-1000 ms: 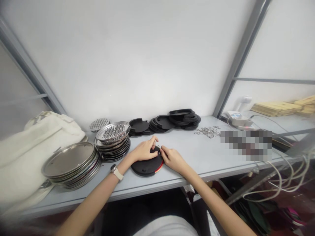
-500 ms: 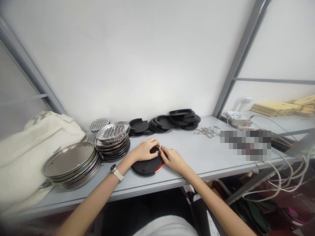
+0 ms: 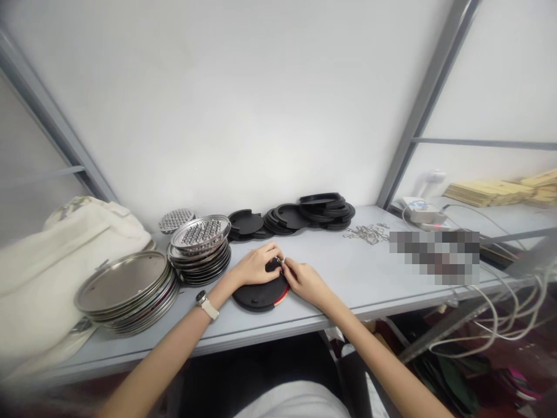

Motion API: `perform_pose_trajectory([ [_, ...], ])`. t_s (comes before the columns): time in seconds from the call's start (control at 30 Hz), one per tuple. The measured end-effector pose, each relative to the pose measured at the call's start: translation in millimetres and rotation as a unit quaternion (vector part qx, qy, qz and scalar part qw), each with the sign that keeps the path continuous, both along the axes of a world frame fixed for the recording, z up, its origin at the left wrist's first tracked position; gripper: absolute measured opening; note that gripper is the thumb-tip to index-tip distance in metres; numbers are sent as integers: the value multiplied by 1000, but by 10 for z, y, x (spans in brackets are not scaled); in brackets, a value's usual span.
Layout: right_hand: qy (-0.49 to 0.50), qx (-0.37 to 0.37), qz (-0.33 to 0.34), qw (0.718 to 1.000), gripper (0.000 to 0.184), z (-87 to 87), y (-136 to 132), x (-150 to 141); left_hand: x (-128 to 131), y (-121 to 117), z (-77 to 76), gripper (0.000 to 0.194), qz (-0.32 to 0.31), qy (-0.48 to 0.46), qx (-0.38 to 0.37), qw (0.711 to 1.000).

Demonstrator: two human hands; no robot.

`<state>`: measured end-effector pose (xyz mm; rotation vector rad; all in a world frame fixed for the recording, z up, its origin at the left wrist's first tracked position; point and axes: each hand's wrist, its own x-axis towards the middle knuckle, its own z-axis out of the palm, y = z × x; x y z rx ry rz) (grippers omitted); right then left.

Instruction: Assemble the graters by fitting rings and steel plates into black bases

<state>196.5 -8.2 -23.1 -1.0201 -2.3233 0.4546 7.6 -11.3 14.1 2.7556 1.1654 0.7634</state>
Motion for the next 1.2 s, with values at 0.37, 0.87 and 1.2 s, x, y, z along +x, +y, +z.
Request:
perform_pose_trajectory([
  [0.37,13,-7,6,1000,23,5,2,-4,6,21,-30,10,5,15,24,1000],
  [0.87,16,-6,5,1000,22,1,9,-1,-3,33,-36,4,0,-2,-6,1000],
  [1.2,23,8,-2,1000,23,-5,9,2,0,39,-46,9,-9,-22,-15,1000],
])
